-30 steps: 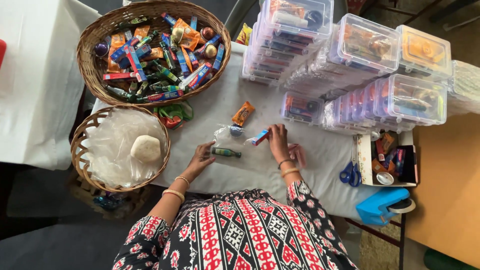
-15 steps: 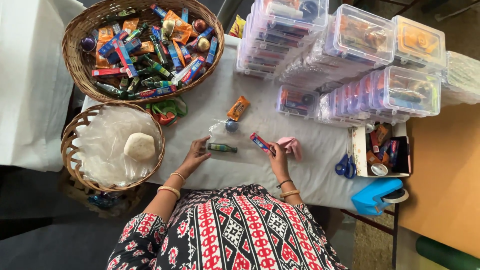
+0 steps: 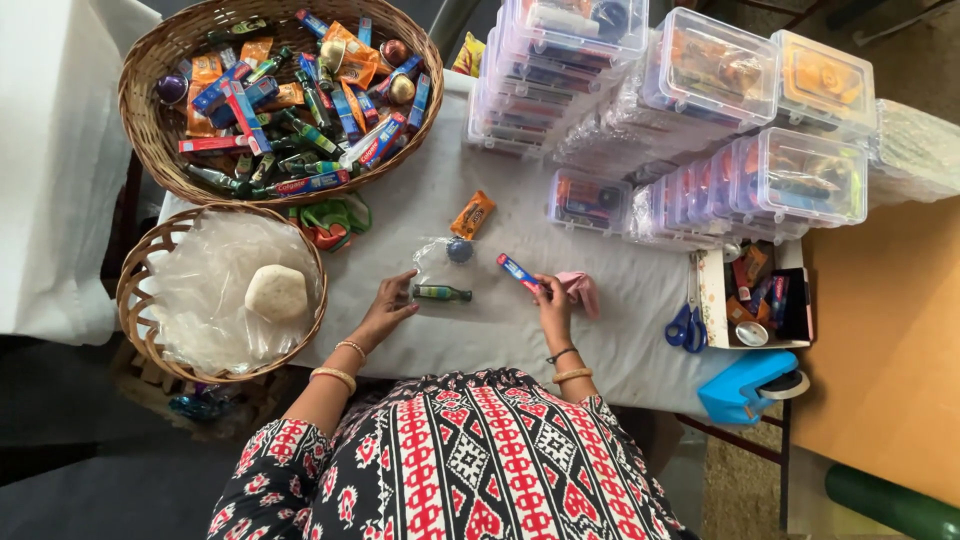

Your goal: Sorting various small items into clear plastic containers and a plastic bag.

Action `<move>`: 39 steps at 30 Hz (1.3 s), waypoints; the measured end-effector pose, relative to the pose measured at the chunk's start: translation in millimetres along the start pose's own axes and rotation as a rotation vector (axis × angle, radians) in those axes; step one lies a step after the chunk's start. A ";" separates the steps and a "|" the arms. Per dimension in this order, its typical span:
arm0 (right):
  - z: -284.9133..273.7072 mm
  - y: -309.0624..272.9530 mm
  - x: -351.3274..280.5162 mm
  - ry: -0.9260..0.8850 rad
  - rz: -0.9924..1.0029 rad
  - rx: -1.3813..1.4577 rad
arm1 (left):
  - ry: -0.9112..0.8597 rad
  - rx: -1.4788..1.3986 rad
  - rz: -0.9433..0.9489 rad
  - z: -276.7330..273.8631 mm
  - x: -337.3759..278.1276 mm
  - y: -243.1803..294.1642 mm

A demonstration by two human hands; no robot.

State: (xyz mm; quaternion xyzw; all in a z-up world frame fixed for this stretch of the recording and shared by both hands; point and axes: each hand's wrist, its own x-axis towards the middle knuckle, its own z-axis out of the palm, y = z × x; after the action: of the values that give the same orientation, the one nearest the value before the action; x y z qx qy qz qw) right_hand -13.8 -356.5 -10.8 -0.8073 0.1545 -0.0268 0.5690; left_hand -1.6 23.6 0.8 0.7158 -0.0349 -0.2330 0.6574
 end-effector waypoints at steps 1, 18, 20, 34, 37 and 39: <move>-4.8 -0.2 -2.3 0.031 0.032 -0.012 | 0.000 0.001 -0.017 0.1 -0.8 0.4; 71.8 -14.1 -4.1 -0.205 0.007 0.184 | -0.022 -0.006 -0.016 -2.5 3.6 -6.4; 79.2 -22.0 -3.0 -0.233 -0.021 0.167 | -0.015 0.000 -0.022 -2.8 4.0 -7.5; 83.5 -67.4 -16.5 -0.320 0.024 0.161 | -0.002 -0.030 0.010 -1.6 -2.4 6.3; 75.8 -72.3 -10.6 -0.293 0.030 0.107 | 0.011 -0.062 0.019 0.4 -3.6 7.4; 72.4 -42.9 7.8 -0.197 0.058 0.123 | 0.007 -0.111 0.000 1.4 -4.3 8.5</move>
State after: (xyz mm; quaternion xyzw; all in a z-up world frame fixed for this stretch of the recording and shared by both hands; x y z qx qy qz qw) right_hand 18.8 -279.7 2.6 -0.7648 0.1192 0.0594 0.6303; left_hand -3.8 22.8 10.1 0.6790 -0.0197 -0.2320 0.6962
